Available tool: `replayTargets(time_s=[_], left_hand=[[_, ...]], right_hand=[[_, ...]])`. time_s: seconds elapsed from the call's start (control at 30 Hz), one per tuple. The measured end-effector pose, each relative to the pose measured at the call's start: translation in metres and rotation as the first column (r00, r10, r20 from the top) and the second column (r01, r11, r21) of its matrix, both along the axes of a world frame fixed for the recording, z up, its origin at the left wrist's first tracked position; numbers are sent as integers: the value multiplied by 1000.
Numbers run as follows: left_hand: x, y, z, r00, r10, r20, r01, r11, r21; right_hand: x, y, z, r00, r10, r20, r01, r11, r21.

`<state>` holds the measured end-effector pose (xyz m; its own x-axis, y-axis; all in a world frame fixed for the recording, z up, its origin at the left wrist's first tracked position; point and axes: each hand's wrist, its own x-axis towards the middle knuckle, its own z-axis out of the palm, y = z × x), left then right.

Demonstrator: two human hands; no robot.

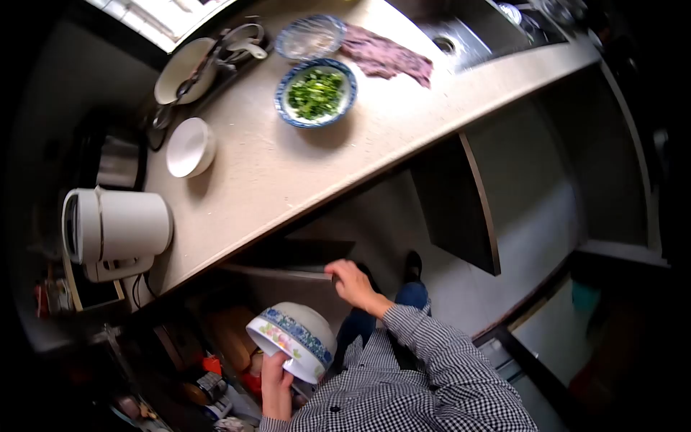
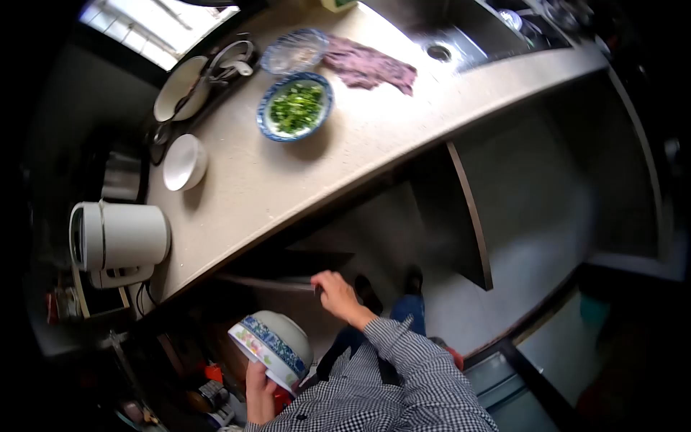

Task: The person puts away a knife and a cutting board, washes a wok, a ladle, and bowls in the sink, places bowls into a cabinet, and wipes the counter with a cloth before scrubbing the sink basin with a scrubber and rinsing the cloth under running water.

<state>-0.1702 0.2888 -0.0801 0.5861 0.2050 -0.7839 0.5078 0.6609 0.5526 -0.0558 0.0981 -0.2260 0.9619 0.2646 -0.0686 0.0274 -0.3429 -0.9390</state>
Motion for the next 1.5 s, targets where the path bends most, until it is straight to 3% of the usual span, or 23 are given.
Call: replayTargets(time_s=[0.03, 0.1, 0.2, 0.23, 0.3, 0.4, 0.5, 0.67, 0.77, 0.83, 0.93, 1.03, 1.07, 1.13, 1.17, 1.27, 1.3, 1.37, 1.43, 1.5], left_hand=[[15, -8, 0, 999, -51, -15, 51, 999, 18], [40, -27, 0, 988, -150, -25, 151, 987, 58], [77, -54, -20, 951, -294, -97, 302, 949, 90], [86, -61, -30, 942, -315, -115, 324, 944, 63], [103, -68, -68, 896, -394, -207, 419, 903, 94], [118, -87, -103, 882, -406, -238, 428, 903, 46], [119, -85, -138, 869, -372, -327, 395, 919, 5], [141, -75, -162, 870, -374, -320, 433, 891, 137], [169, -64, -168, 891, -317, -326, 395, 894, 211], [194, -68, -169, 952, -200, -232, 264, 920, 289], [236, -68, -171, 966, -241, -97, 257, 940, 224], [269, -71, -175, 946, -317, 74, 283, 912, 297], [279, -81, -170, 945, -285, 159, 243, 941, 237], [291, -81, -179, 938, -214, 272, 168, 969, 183], [296, -83, -182, 940, -187, 286, 141, 975, 173], [315, -88, -193, 941, -130, 312, 90, 986, 137], [318, -88, -195, 940, -112, 321, 75, 989, 124], [321, -88, -200, 949, -85, 303, 56, 993, 103], [322, -88, -205, 958, -65, 280, 43, 996, 84], [320, -86, -206, 964, -55, 261, 36, 996, 79]], right_hand=[[-15, -9, 5, 983, 121, -138, -115, 992, 51], [-40, -19, 1, 895, 199, -398, -139, 975, 173], [-36, -42, 3, 908, -110, -404, 215, 950, 225], [-29, -55, 5, 847, -94, -523, 303, 893, 331], [-10, -83, 16, 798, -168, -579, 492, 735, 467], [-4, -100, 14, 877, -182, -445, 358, 865, 351], [-6, -91, -16, 873, -253, -417, 400, 861, 314], [21, -90, -43, 872, -186, -453, 321, 916, 241], [50, -82, -50, 902, -188, -390, 319, 897, 306], [74, -74, -51, 903, -185, -387, 324, 886, 331], [114, -71, -35, 883, -166, -440, 366, 830, 421], [146, -48, -50, 943, -226, -243, 323, 794, 515], [156, -52, -44, 939, -120, -322, 293, 767, 571], [166, -48, -45, 946, -185, -265, 299, 812, 501], [170, -45, -47, 958, -211, -193, 278, 841, 464], [167, -48, -36, 941, -148, -303, 260, 891, 373], [166, -43, -36, 918, -211, -336, 316, 901, 297], [155, -46, -41, 953, -139, -271, 237, 898, 372], [143, -55, -37, 920, -129, -371, 242, 929, 279], [123, -55, -37, 865, -223, -448, 364, 896, 256]])
